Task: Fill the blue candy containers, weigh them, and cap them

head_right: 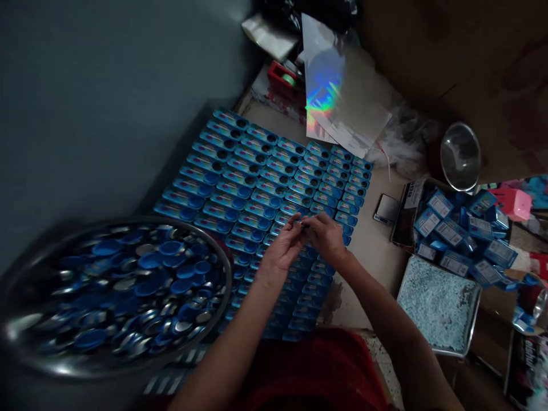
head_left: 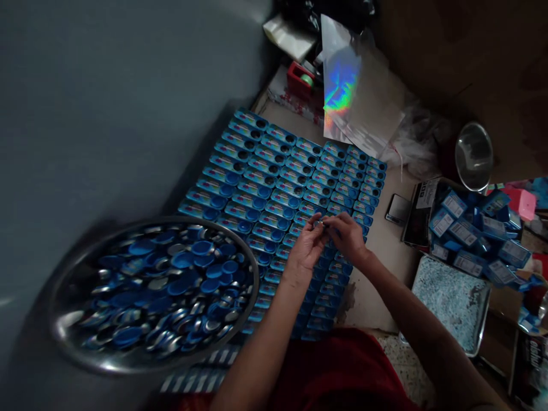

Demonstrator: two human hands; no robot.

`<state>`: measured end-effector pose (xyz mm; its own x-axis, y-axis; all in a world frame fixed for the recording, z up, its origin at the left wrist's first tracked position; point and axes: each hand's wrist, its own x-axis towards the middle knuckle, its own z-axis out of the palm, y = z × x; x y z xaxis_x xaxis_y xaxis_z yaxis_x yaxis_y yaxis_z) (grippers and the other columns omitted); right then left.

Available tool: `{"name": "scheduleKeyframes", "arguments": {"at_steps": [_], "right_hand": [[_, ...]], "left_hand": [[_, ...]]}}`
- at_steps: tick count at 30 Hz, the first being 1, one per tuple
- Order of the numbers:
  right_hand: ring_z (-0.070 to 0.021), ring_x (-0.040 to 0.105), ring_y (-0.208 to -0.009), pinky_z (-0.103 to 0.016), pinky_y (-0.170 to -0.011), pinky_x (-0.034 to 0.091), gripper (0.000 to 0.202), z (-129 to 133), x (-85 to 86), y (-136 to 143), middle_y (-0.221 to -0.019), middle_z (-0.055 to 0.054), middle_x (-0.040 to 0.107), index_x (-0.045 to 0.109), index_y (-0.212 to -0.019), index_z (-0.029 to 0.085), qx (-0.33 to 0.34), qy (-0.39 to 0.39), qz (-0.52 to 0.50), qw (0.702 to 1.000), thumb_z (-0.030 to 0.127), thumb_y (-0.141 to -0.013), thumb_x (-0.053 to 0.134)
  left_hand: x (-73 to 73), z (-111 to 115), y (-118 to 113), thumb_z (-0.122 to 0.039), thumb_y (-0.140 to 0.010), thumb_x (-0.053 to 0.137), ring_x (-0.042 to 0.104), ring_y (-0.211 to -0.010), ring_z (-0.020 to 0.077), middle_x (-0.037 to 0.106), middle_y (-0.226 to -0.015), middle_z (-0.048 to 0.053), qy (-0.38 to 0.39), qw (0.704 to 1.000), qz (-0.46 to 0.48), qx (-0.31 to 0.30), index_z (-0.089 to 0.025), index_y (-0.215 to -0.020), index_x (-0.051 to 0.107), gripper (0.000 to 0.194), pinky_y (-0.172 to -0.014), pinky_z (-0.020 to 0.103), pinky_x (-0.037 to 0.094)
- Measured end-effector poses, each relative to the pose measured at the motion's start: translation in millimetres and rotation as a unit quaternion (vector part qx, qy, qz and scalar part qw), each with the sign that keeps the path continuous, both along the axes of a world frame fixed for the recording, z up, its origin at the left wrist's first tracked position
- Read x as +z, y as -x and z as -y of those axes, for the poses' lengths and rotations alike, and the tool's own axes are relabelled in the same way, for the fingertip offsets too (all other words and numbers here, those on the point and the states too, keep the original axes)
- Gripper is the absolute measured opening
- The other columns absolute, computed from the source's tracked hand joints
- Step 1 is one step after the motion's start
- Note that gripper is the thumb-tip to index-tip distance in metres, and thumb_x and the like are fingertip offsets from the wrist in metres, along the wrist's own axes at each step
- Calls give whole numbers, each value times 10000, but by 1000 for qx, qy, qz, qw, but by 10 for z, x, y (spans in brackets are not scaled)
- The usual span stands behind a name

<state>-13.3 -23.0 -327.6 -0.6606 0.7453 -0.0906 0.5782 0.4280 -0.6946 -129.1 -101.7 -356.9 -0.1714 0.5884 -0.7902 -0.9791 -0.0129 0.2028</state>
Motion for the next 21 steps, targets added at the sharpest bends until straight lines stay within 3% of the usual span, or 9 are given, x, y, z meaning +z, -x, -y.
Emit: {"name": "scheduleKeyframes", "arguments": {"at_steps": [2, 5, 9, 12, 14, 17, 21], "right_hand": [[-213, 722, -1055, -335, -925, 564, 141, 127, -55, -20, -1085, -76, 738, 745, -1012, 262, -11, 19, -59, 998, 221, -979, 614], [-216, 726, -998, -343, -903, 571, 84, 92, -85, -41, -993, -63, 746, 703, -891, 243, -38, 43, -114, 992, 225, -923, 628], [-194, 700, -780, -301, -742, 547, 101, -321, -54, -46, -845, -18, 744, 724, -913, 223, -163, 130, -99, 973, 292, -865, 669], [-203, 712, -817, -308, -791, 538, 153, -752, -51, 48, -875, -26, 772, 764, -941, 203, -227, 114, -41, 966, 281, -825, 702], [-211, 718, -867, -314, -838, 533, 142, -999, -69, 200, -917, -42, 785, 784, -928, 194, -195, 69, 1, 978, 245, -816, 713], [-225, 721, -915, -327, -887, 524, 147, -1252, -104, 514, -957, -68, 791, 819, -923, 188, -87, 6, 80, 993, 188, -820, 713], [-237, 727, -914, -333, -885, 513, 178, -1498, -118, 800, -913, -64, 791, 844, -896, 195, 15, -28, 172, 985, 132, -813, 700]], "left_hand": [[-7, -12, -75, -28, -922, 706, 780, -1052, 144, 785, -1031, 19, -1, 1000, 10, -7, -232, -1167, 684, 319, -1027, 271, 600], [-7, -73, -121, -63, -914, 748, 779, -1068, 145, 790, -1060, 14, 1, 1000, 21, -4, -241, -1150, 672, 306, -1038, 278, 594], [6, -177, 27, -3, -838, 795, 793, -1066, 169, 803, -1035, 5, -6, 1000, -8, -5, -221, -1045, 674, 325, -1039, 327, 603], [27, -192, 192, 44, -785, 809, 812, -979, 164, 809, -961, 21, 17, 999, -51, 3, -172, -934, 669, 298, -942, 257, 615], [43, -164, 257, -2, -793, 841, 817, -940, 162, 815, -934, 40, 37, 996, -79, 6, -158, -895, 656, 263, -880, 224, 613], [53, -111, 277, -119, -795, 907, 824, -919, 184, 824, -947, 63, 40, 994, -106, -2, -162, -922, 655, 286, -818, 224, 617], [29, -88, 301, -185, -806, 921, 809, -806, 148, 814, -885, 39, 47, 995, -92, 6, -167, -917, 669, 276, -736, 192, 596]]}}
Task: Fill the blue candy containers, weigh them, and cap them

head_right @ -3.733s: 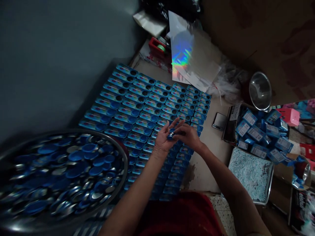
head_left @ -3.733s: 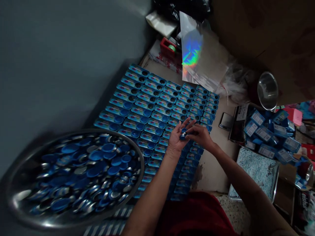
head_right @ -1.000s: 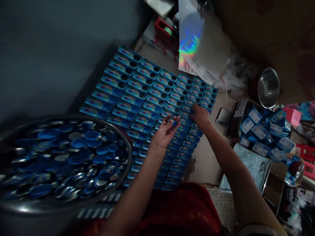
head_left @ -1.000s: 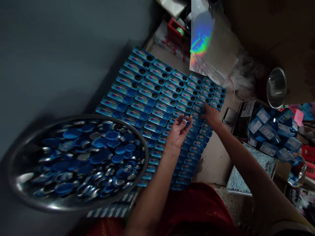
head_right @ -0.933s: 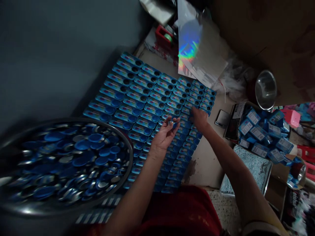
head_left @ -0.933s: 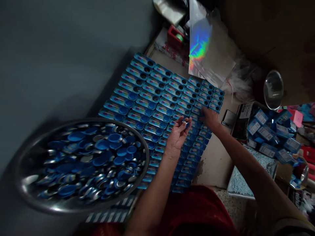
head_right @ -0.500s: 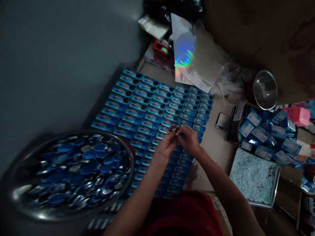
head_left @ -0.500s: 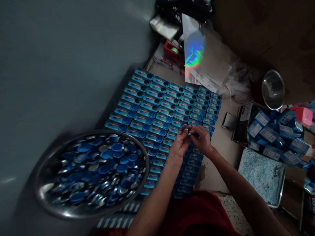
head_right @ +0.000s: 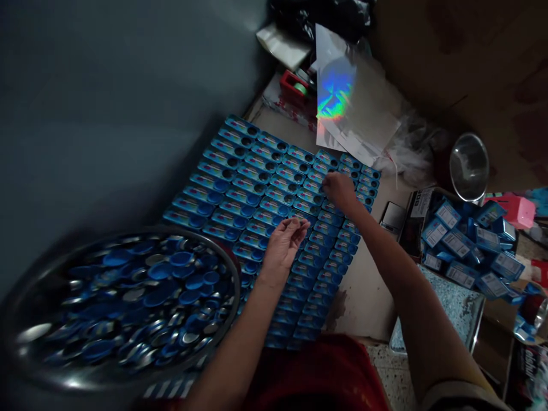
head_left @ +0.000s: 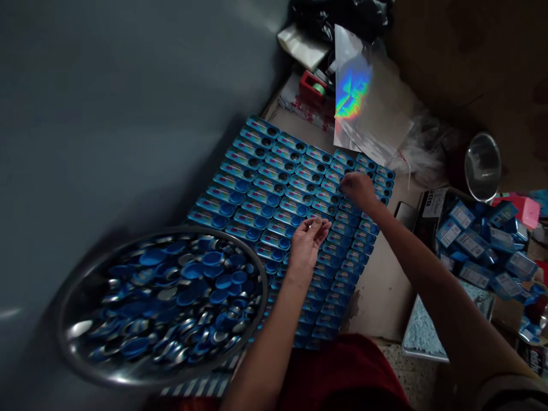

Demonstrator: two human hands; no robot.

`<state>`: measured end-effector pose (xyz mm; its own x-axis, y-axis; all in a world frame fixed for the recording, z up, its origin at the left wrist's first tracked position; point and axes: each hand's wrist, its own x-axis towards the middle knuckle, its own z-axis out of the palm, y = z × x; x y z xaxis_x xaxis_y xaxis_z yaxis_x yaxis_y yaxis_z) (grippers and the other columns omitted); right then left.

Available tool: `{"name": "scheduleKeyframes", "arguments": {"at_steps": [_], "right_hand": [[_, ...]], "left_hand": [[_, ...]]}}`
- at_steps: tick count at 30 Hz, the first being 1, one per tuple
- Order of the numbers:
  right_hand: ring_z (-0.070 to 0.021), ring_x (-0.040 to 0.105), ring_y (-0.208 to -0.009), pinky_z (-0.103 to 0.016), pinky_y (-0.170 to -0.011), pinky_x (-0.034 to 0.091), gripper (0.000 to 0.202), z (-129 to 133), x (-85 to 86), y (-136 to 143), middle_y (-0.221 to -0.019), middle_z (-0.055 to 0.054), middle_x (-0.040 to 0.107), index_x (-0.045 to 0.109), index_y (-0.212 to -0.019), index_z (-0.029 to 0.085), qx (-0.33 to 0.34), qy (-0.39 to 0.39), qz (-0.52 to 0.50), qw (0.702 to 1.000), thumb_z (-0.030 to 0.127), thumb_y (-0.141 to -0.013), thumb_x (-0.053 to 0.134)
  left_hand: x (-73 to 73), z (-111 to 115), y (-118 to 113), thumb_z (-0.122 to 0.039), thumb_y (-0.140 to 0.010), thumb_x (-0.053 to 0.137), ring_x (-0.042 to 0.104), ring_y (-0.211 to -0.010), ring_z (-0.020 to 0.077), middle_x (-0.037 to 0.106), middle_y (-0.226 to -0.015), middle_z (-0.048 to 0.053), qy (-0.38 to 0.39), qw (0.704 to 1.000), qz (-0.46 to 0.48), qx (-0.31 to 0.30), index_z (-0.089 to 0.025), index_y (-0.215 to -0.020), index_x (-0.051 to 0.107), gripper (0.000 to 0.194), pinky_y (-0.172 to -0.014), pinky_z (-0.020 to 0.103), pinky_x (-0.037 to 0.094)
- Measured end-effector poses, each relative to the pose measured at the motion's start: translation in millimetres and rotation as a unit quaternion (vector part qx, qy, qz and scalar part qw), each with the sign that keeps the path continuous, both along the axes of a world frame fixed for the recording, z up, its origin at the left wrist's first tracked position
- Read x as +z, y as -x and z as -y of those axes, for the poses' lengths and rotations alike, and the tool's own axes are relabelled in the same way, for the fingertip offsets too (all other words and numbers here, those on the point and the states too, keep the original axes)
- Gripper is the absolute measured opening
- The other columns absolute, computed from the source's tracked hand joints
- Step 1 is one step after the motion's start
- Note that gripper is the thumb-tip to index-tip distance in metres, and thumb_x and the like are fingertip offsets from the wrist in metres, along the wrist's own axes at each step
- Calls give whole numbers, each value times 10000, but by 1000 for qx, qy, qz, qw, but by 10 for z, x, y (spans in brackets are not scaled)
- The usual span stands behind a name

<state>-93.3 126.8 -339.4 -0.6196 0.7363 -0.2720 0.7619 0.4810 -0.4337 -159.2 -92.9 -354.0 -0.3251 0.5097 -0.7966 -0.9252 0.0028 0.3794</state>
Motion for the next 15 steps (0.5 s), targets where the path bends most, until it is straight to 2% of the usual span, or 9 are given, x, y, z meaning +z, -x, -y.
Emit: {"name": "scheduleKeyframes", "arguments": {"at_steps": [3, 7, 15], "right_hand": [[-224, 723, -879, -326, -865, 508, 155, -200, 15, 20, -863, -36, 783, 847, -878, 190, 32, 1, 4, 999, 135, -785, 735], [-200, 714, -850, -299, -826, 500, 138, -382, 38, 0, -826, -14, 774, 843, -877, 183, 43, 9, -8, 999, 150, -762, 776], [-180, 698, -782, -265, -749, 480, 108, -256, 90, 79, -794, 4, 765, 824, -847, 178, 39, 6, -6, 999, 170, -747, 785]], "left_hand": [[2, 4, 75, -189, -836, 900, 800, -844, 136, 809, -898, 41, -10, 999, -24, 18, -156, -897, 696, 216, -814, 206, 603], [46, 34, 145, -318, -903, 848, 806, -929, 180, 802, -971, 74, -28, 998, -51, -4, -144, -932, 738, 209, -888, 271, 616], [-4, 159, 81, -266, -841, 859, 808, -943, 203, 802, -912, 89, 0, 1000, -3, 10, -121, -918, 747, 198, -907, 300, 616]]}}
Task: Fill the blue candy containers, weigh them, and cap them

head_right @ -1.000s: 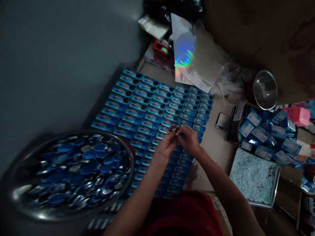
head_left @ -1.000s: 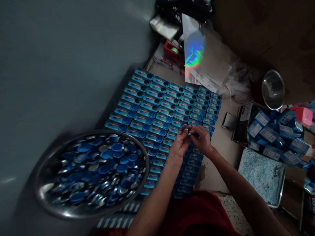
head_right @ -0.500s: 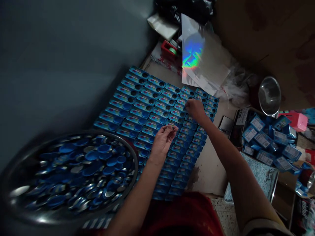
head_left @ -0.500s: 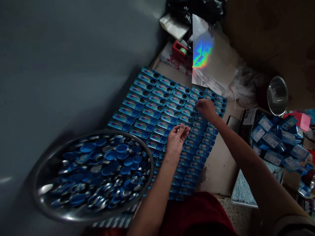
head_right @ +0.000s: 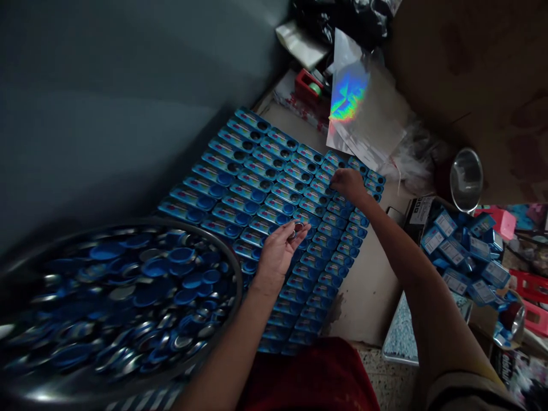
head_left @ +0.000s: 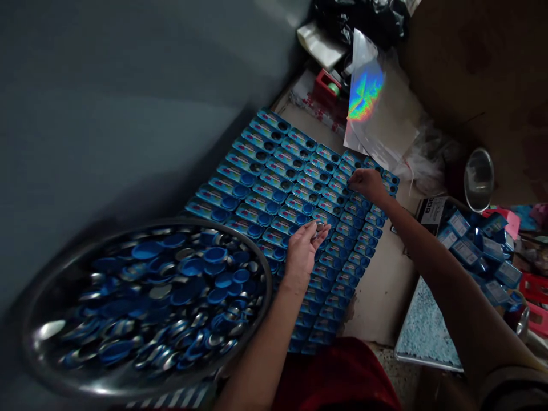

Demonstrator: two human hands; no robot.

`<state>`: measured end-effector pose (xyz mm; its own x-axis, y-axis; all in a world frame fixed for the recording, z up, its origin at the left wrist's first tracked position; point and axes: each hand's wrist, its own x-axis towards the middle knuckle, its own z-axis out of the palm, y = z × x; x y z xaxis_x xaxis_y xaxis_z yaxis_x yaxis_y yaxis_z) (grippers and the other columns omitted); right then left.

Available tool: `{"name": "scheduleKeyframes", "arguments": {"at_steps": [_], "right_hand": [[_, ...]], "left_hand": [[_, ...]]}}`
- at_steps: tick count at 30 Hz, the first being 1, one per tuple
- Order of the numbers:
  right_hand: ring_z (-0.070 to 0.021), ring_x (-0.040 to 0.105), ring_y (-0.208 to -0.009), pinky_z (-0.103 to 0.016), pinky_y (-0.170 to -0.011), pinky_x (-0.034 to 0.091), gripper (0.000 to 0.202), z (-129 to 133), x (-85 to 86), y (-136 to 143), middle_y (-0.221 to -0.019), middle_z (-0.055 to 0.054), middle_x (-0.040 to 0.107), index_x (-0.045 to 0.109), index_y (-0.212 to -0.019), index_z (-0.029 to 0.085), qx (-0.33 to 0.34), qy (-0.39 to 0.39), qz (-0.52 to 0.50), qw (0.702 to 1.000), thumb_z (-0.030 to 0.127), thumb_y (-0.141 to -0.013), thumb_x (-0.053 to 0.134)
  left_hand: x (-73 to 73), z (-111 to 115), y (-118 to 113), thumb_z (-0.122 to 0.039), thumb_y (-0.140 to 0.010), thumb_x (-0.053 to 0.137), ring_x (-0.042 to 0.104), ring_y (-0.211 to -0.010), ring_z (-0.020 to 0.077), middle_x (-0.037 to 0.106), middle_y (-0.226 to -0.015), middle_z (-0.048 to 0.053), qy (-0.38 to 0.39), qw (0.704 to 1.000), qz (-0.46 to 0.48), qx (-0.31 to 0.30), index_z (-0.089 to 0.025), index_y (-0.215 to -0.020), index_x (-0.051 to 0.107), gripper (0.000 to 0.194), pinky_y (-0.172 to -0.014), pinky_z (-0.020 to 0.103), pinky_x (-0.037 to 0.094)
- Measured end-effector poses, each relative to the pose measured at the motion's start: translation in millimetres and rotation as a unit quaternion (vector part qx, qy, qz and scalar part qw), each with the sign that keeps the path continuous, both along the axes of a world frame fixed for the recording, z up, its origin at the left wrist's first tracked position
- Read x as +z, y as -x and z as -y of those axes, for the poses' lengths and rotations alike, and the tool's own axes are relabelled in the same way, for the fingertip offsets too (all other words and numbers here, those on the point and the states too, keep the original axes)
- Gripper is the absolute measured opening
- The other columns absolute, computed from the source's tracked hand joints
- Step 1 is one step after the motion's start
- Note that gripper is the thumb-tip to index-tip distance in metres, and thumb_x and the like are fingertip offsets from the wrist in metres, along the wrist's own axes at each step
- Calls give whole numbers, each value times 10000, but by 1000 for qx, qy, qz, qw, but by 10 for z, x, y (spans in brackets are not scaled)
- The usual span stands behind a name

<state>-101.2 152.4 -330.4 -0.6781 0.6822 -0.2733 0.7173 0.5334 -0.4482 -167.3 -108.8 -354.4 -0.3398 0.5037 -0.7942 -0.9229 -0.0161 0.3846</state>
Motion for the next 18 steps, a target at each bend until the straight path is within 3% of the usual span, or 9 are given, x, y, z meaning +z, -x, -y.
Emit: {"name": "scheduleKeyframes", "arguments": {"at_steps": [5, 11, 14, 18], "right_hand": [[-185, 698, -797, -266, -755, 480, 117, -6, -29, -22, -804, -3, 761, 831, -858, 164, 1, 7, -1, 1000, 177, -751, 783], [-185, 694, -845, -264, -767, 465, 135, 76, -101, 20, -847, -13, 772, 820, -861, 175, 50, -16, 57, 997, 131, -754, 749], [-207, 688, -891, -279, -761, 453, 123, 118, -128, 102, -907, -18, 775, 811, -893, 196, 48, -56, 124, 990, 185, -776, 774], [-234, 672, -895, -286, -714, 431, 278, 40, -168, 209, -955, -22, 758, 797, -978, 220, 5, -75, 216, 973, 314, -731, 881]], "left_hand": [[-10, 40, 0, -316, -811, 920, 800, -885, 165, 805, -899, 68, -5, 1000, 0, 26, -137, -874, 724, 273, -844, 251, 617], [-29, 25, -18, -354, -732, 983, 792, -839, 154, 796, -870, 52, -17, 999, 8, 28, -144, -875, 707, 375, -806, 241, 611], [-50, -11, -40, -351, -694, 1004, 797, -846, 163, 793, -855, 49, -28, 999, 8, 30, -149, -867, 701, 402, -812, 244, 611], [-85, -80, -70, -312, -662, 1018, 797, -850, 160, 787, -849, 33, -38, 999, 14, 34, -161, -845, 693, 403, -812, 240, 608]]}}
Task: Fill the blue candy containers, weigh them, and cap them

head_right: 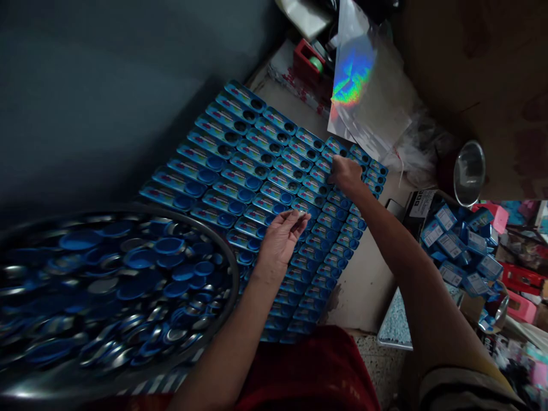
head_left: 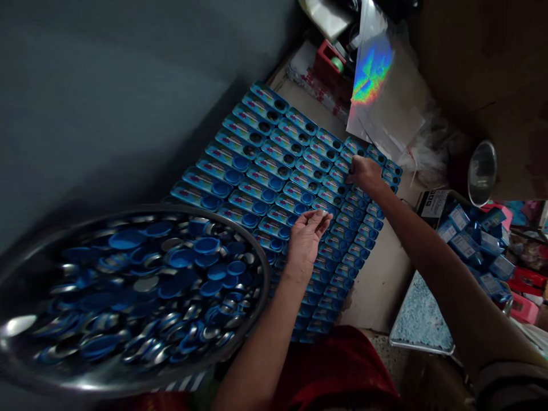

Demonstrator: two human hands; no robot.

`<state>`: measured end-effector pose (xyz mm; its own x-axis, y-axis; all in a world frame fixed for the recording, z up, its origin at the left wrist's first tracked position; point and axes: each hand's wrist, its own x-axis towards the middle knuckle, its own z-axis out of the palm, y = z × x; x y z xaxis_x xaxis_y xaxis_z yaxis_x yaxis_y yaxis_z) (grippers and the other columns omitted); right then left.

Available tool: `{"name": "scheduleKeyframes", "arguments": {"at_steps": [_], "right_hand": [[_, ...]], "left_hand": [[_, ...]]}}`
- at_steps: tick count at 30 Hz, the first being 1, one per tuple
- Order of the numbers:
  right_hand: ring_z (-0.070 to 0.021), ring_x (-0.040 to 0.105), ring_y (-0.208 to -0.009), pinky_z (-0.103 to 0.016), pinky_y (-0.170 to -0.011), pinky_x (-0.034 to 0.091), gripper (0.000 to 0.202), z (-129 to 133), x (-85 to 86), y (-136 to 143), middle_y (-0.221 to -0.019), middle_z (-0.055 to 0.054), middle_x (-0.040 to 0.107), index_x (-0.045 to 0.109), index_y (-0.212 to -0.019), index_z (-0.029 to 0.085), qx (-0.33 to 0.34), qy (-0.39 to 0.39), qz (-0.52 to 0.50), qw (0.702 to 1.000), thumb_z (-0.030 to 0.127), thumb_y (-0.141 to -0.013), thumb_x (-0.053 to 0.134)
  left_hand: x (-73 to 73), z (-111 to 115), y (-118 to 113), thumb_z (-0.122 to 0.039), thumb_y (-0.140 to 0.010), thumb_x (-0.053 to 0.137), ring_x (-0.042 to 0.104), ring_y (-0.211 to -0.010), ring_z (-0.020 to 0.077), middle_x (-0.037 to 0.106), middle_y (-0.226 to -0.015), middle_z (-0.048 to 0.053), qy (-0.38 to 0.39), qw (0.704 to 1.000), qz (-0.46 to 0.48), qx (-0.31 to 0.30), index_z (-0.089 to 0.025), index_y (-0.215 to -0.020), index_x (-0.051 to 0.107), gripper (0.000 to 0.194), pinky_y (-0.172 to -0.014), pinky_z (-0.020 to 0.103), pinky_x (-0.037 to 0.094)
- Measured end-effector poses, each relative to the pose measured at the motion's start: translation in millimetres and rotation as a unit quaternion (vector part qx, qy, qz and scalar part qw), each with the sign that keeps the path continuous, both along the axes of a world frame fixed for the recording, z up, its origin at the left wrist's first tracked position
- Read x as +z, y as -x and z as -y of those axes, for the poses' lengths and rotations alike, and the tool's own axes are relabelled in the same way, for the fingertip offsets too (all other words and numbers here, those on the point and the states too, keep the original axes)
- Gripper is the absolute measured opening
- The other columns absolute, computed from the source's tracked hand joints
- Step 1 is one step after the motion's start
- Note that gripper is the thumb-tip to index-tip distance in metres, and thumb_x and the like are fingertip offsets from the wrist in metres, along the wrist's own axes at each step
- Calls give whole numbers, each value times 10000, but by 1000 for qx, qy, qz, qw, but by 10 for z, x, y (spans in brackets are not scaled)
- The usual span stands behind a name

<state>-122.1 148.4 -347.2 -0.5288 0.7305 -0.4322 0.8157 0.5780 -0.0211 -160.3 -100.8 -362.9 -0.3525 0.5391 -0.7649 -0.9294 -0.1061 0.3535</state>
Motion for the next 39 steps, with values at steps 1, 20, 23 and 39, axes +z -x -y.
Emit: {"name": "scheduleKeyframes", "arguments": {"at_steps": [1, 20, 23, 39], "right_hand": [[-233, 669, -897, -284, -710, 426, 310, -15, 4, 7, -962, -20, 756, 791, -996, 225, -9, 0, 4, 1000, 341, -728, 894], [-186, 698, -704, -302, -705, 560, 199, 914, 193, -717, -753, -9, 743, 757, -873, 195, -290, 347, -304, 839, 272, -698, 813], [-216, 727, -878, -325, -841, 539, 131, 695, 175, -520, -903, -45, 784, 801, -899, 198, -136, 136, -267, 944, 191, -803, 712], [-224, 684, -951, -282, -753, 410, 107, 789, 322, -132, -1015, -65, 774, 768, -1002, 210, 7, 33, -110, 993, 204, -907, 719]], "left_hand": [[-2, -17, -7, -294, -654, 1021, 795, -853, 157, 784, -853, 27, -1, 1000, 3, -3, -164, -847, 692, 403, -818, 239, 607], [72, -192, -382, -262, -423, 1034, 689, -881, 155, 742, -918, 18, 61, 983, -165, -51, -171, -954, 772, 600, -824, 274, 557], [76, -144, -285, -367, -616, 1001, 742, -1021, 187, 771, -1052, 58, 37, 994, -105, -22, -187, -1030, 757, 513, -967, 330, 574], [151, -76, -14, -604, -1038, 541, 667, -1366, 275, 737, -1381, 156, 0, 999, 14, -29, -185, -1111, 762, 480, -1166, 402, 515]]}}
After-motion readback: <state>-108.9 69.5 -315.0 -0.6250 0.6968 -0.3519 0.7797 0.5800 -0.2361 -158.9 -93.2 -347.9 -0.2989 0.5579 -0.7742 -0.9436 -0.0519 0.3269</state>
